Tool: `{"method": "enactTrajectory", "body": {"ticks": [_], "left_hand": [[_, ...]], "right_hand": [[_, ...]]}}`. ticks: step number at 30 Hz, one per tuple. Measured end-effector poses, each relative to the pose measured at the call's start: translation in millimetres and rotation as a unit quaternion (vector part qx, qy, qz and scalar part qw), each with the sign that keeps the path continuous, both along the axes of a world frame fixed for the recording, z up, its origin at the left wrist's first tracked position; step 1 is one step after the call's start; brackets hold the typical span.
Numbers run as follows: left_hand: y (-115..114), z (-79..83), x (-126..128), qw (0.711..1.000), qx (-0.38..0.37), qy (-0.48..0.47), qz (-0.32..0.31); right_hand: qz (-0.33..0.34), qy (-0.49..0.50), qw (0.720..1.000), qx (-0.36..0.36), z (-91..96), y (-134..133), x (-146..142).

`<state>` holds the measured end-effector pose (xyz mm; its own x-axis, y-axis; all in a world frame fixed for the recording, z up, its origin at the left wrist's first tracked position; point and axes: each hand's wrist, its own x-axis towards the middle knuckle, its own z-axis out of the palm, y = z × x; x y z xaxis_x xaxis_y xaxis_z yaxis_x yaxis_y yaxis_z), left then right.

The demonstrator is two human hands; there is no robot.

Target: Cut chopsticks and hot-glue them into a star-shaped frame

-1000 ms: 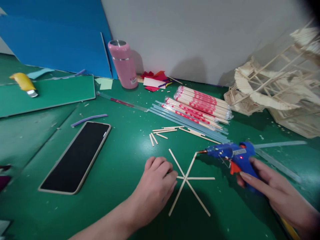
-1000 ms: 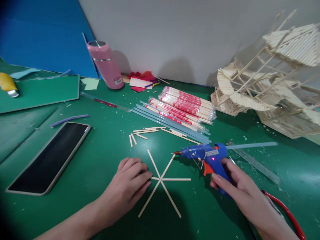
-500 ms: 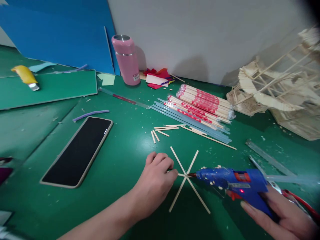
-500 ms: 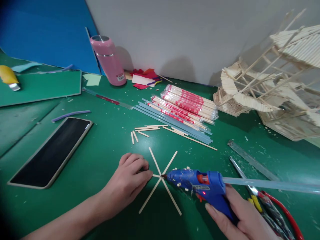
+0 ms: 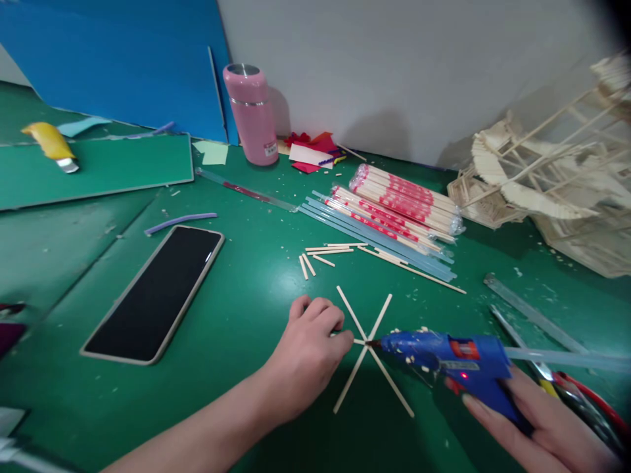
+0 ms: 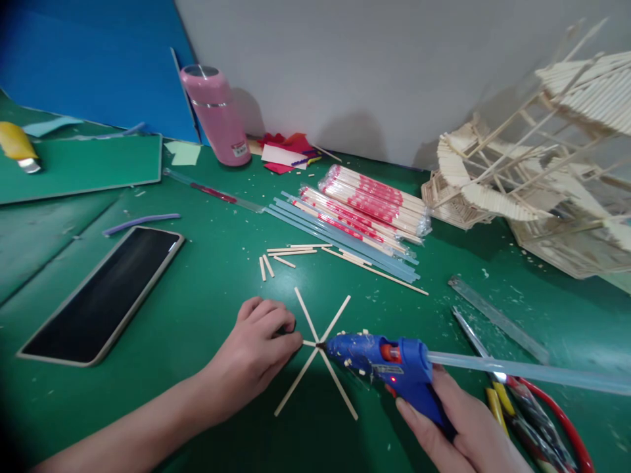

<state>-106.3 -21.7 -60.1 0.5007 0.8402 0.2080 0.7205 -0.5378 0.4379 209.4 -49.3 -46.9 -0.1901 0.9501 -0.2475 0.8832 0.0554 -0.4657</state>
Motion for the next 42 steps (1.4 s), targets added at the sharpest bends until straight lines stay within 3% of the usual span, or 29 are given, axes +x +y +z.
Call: {"method": "enactTrajectory", "body": {"ticks": [12,20,25,30,35,42], "left_hand": [[-1.0,0.4,0.1,1.0,0.002,0.005,0.004],[-0.9,2.6,-0.1,1.0,-0.011,0.01,0.003],[-0.7,3.1,0.1,1.0,-0.011,0.008,0.003],[-1.1,3.2,-0.3,1.0,-0.012,0.009,0.006],[-1.1,3.2,-0.1,1.0,-0.014,0.002,0.005],[-0.4,3.0,-0.2,1.0,-0.006,-0.002,0.005]], "right_hand": [[-0.027,-0.008,1.0,-0.007,-2.0,-3.4,-0.8],[0.005,0.014,0.999,0.032,0.9,-1.8,-2.4],[0.005,0.046,0.999,0.002,3.4,-1.2,-7.1],[-0.048,0.029,0.998,0.037,-0.6,-6.7,-6.9],[-0.004,0.034,0.999,0.007,-2.9,-6.6,0.5],[0.011,0.015,0.999,0.046,2.2,-6.5,-5.9]]}}
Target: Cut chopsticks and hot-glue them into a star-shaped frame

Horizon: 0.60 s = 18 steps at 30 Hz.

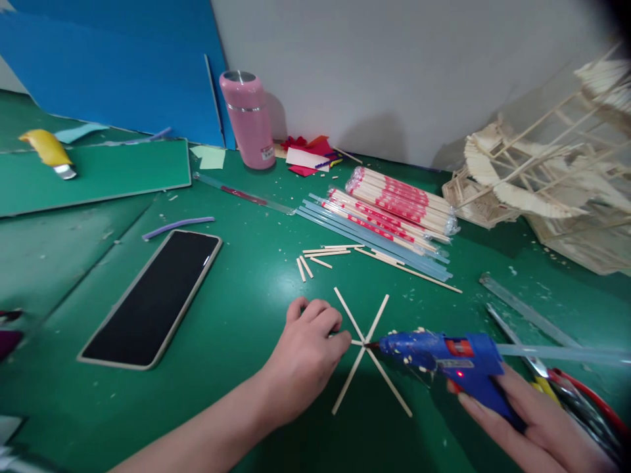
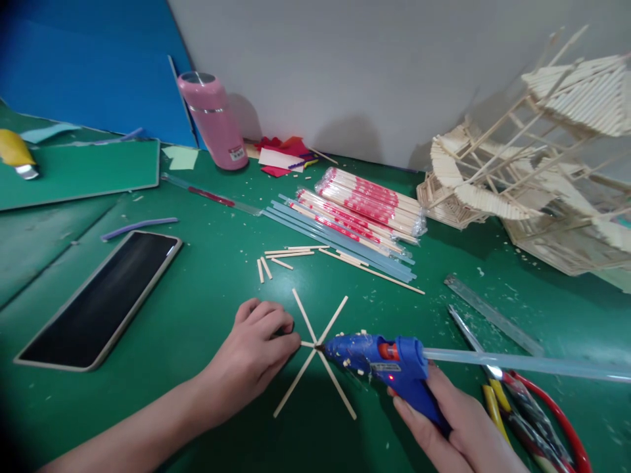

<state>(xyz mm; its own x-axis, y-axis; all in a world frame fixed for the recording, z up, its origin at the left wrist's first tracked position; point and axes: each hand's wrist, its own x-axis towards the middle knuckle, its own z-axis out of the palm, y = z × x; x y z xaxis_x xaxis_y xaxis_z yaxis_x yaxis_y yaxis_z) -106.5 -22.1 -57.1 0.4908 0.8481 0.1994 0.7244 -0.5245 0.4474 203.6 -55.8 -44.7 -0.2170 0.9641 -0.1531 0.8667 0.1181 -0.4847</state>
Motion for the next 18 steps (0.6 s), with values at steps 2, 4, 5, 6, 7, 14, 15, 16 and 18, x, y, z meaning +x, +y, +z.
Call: {"method": "enactTrajectory", "body": {"ticks": [2,4,5,6,7,14,15,16,18], "left_hand": [[0.1,0.3,0.0,1.0,0.004,-0.004,0.002],[0.2,0.7,0.1,1.0,0.005,-0.006,0.0],[0.2,0.8,0.2,1.0,0.005,-0.005,-0.001],[0.1,1.0,0.3,1.0,0.004,-0.005,-0.001],[0.1,1.1,0.4,1.0,0.002,-0.004,-0.001],[0.1,0.2,0.5,1.0,0.005,-0.005,0.002],[0.1,-0.2,0.2,1.0,0.007,-0.007,0.0],[0.1,-0.5,-0.1,1.0,0.009,-0.008,-0.001],[0.1,-1.0,-0.5,1.0,0.011,-0.01,-0.004]], "right_hand": [[-0.011,0.014,1.0,0.004,3.1,-0.8,-5.1],[-0.041,0.028,0.999,0.021,6.1,-2.4,-10.4],[-0.055,0.03,0.998,0.031,7.2,-3.2,-12.4],[-0.062,0.028,0.997,0.038,7.8,-3.9,-13.8],[-0.056,0.023,0.997,0.037,7.9,-4.4,-14.5],[-0.003,-0.053,0.994,0.096,6.1,-5.2,-17.4],[0.013,-0.068,0.992,0.102,8.8,-4.9,-20.5],[0.037,-0.082,0.991,0.1,12.6,-4.4,-24.6],[0.077,-0.098,0.988,0.088,22.5,-3.9,-34.5]]}}
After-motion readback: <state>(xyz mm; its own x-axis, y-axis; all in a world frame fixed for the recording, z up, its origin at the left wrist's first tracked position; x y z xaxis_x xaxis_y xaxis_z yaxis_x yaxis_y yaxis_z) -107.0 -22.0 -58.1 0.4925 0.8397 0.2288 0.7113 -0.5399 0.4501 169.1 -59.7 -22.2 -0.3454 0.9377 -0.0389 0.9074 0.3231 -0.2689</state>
